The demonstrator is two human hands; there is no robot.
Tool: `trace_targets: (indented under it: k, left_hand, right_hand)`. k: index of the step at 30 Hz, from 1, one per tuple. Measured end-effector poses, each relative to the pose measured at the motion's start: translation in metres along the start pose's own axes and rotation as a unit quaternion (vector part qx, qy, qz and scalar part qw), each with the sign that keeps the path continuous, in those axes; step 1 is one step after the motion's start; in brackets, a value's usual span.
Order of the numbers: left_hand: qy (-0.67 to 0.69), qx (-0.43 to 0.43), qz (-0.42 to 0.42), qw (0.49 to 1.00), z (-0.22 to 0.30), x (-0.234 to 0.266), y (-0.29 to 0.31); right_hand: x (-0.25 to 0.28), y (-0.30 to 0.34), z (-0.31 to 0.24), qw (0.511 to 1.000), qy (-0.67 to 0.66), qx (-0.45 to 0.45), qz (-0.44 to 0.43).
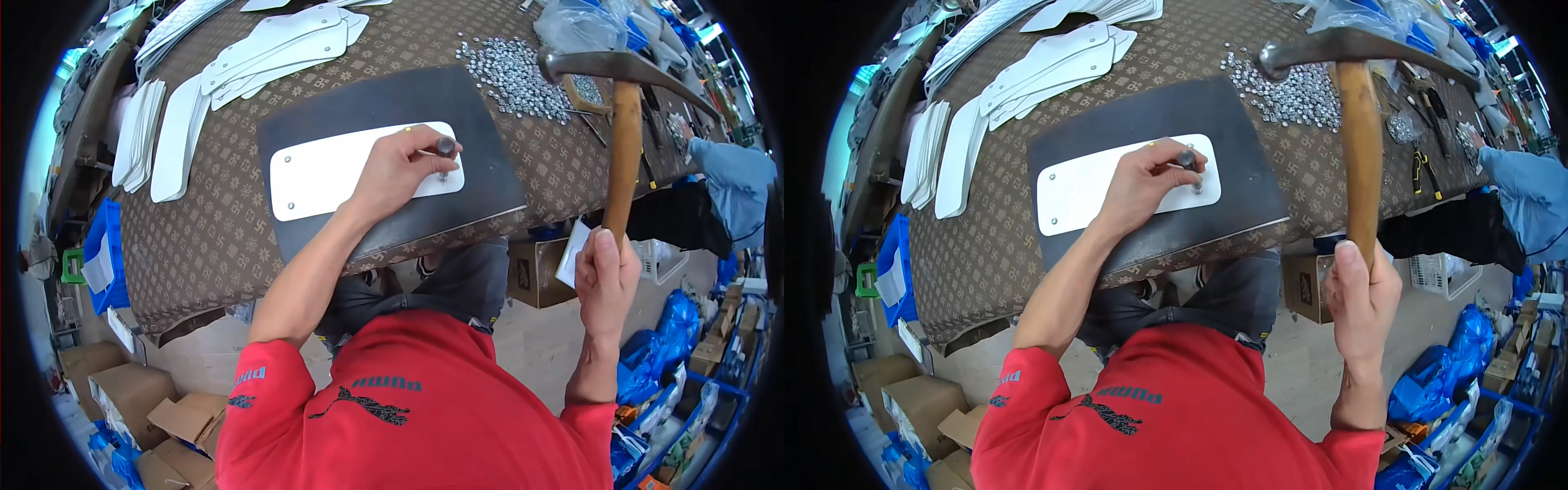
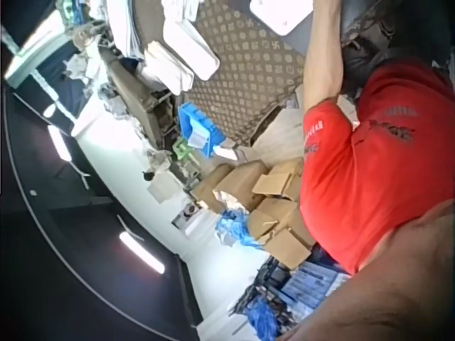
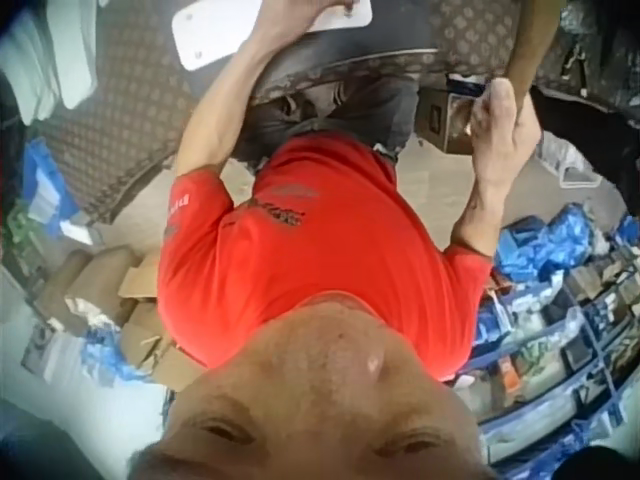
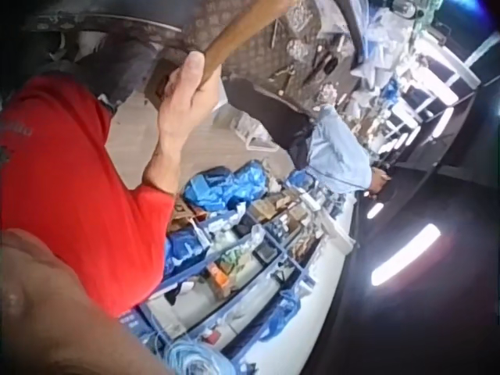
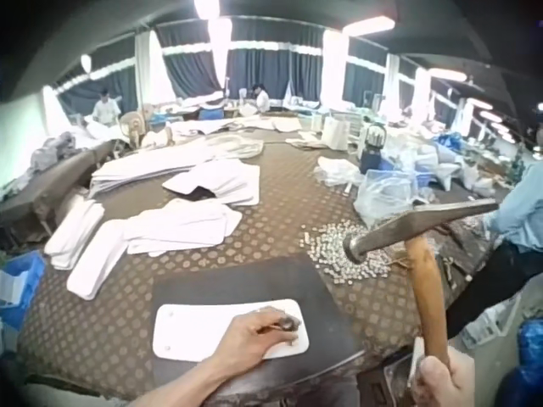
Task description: Manually inserting metal rivets into plastic components and securing them with a hammer at an assembly workbench.
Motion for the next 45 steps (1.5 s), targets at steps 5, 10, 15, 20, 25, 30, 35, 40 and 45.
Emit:
trace_targets:
  k: [5, 10, 15, 20, 25, 30, 35, 40, 45]
  left_hand:
    - [-0.047, 0.012, -0.027, 0.998, -0.016, -0.015, 0.008]
    - [-0.071, -0.006, -0.036, 0.997, -0.013, -0.02, 0.008]
    - [-0.072, -0.046, -0.047, 0.995, -0.013, -0.03, 0.019]
    - [0.028, 0.027, 0.124, 0.991, -0.001, 0.053, 0.03]
    - [-0.235, 0.141, 0.299, 0.914, 0.033, 0.215, 0.112]
    - [-0.547, 0.057, 0.256, 0.795, 0.038, 0.297, 0.154]
    - [-0.545, 0.058, 0.098, 0.831, 0.033, 0.207, 0.112]
    - [-0.601, 0.083, -0.046, 0.794, 0.046, 0.157, 0.062]
    - [-0.594, 0.227, -0.089, 0.767, 0.044, 0.173, 0.048]
  right_hand:
    - [0.029, 0.023, -0.063, 0.983, -0.065, 0.151, 0.077]
    - [0.009, 0.036, -0.037, 0.949, -0.281, 0.144, -0.016]
    - [-0.018, 0.03, 0.058, 0.975, 0.206, -0.035, -0.077]
    - [-0.013, 0.035, 0.086, 0.984, -0.086, -0.151, -0.045]
    - [0.006, 0.008, 0.159, 0.935, -0.253, -0.249, -0.012]
    - [0.03, -0.044, 0.177, 0.957, -0.142, -0.25, 0.036]
    - [0.017, -0.078, 0.067, 0.877, 0.464, 0.071, 0.106]
    - [-0.13, -0.145, -0.021, 0.903, 0.278, 0.244, -0.217]
    - [-0.334, -0.214, -0.083, 0.749, 0.292, 0.465, -0.369]
Point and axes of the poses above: each hand's wrist, its own y-axis away from the middle knuckle, its own x-axis out of the back of the hand, z = x × y, the point moved 9 cm from there along -y, towards the middle knuckle, and after that the axes turned 1 degree about y, right-handed, at the moved point
